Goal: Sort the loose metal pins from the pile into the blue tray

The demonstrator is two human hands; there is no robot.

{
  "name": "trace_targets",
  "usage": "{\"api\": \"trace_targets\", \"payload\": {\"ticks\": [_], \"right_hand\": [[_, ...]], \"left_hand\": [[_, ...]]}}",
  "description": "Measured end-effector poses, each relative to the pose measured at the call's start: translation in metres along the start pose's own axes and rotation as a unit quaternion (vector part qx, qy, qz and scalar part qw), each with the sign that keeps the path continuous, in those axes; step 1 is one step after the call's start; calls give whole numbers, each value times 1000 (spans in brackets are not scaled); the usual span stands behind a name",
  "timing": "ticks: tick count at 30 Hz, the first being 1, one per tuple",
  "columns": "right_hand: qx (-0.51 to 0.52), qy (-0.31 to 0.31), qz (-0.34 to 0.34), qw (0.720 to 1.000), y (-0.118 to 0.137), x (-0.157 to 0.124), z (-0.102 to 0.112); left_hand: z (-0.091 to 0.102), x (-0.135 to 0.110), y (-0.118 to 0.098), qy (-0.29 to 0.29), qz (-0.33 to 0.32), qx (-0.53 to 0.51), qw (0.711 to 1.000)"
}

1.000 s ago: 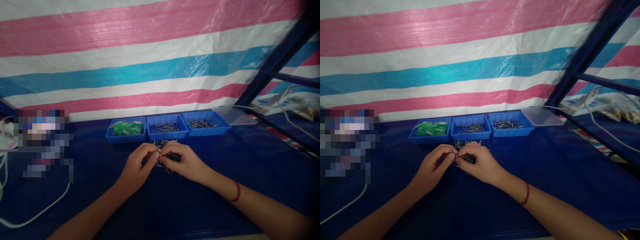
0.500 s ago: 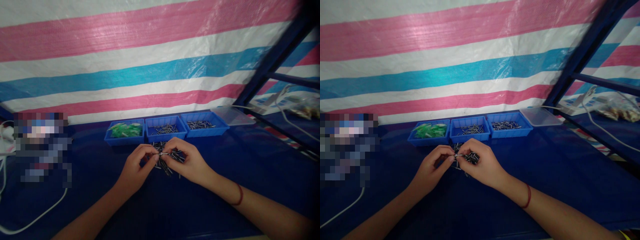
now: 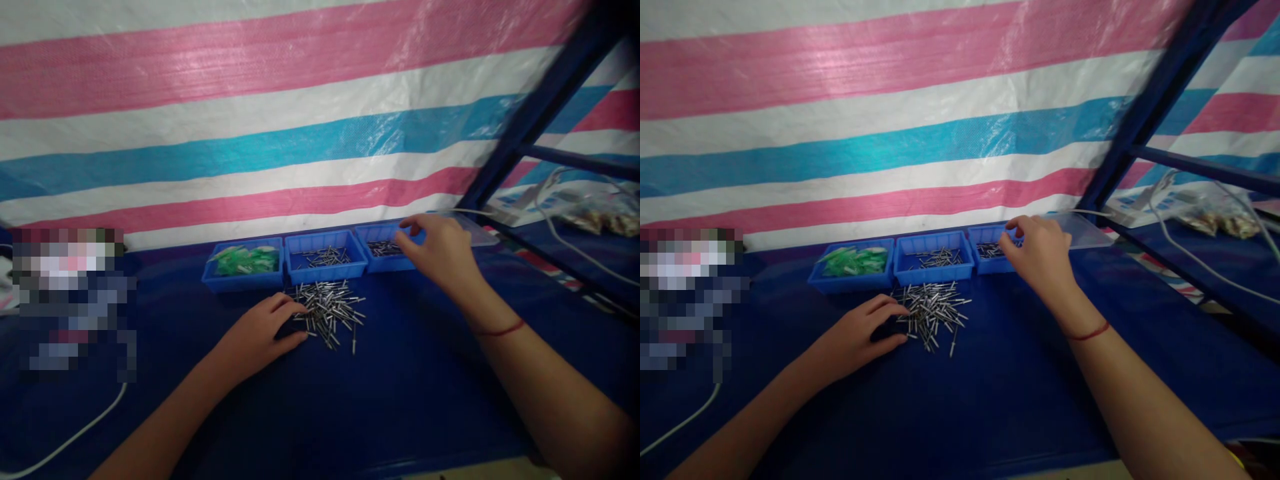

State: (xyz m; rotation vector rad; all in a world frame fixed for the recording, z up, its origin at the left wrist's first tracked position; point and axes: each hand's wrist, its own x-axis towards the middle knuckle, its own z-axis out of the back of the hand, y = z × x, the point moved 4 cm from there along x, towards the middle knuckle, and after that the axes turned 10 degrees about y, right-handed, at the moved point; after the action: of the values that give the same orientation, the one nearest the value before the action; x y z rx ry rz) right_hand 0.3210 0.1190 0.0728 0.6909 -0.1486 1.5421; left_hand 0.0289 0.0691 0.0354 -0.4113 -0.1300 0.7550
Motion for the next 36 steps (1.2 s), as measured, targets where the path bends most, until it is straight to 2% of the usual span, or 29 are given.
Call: {"api": "trace_targets", "payload": {"ticks": [4, 10, 12, 15, 19, 23, 26, 29, 36], "right_hand": [[22, 2, 29, 999, 15, -6, 4], [107, 78, 153, 979, 66, -30, -9], [137, 115, 195, 964, 81, -40, -15], [179, 190, 269, 927, 102, -55, -23], [208, 258, 325, 886, 120, -70, -27], [256, 274, 315, 872, 122, -71, -28], [306, 276, 280, 867, 120, -70, -28], [330, 276, 256, 866, 120, -69, -29], [349, 282, 242, 860, 122, -71, -31]], "left_hand": [[-1, 0, -1, 9, -26, 9, 1000], [-1, 2, -7, -6, -38, 42, 998], [0, 3, -9, -19, -35, 79, 996], [3, 2, -12, -44, -30, 122, 991], [7, 0, -17, -49, -34, 58, 997], [10, -3, -18, -130, -6, -77, 988], [6, -4, -13, -186, 55, -210, 958], [2, -3, -10, -193, 83, -296, 932], [1, -4, -8, -176, 86, -319, 927]]}}
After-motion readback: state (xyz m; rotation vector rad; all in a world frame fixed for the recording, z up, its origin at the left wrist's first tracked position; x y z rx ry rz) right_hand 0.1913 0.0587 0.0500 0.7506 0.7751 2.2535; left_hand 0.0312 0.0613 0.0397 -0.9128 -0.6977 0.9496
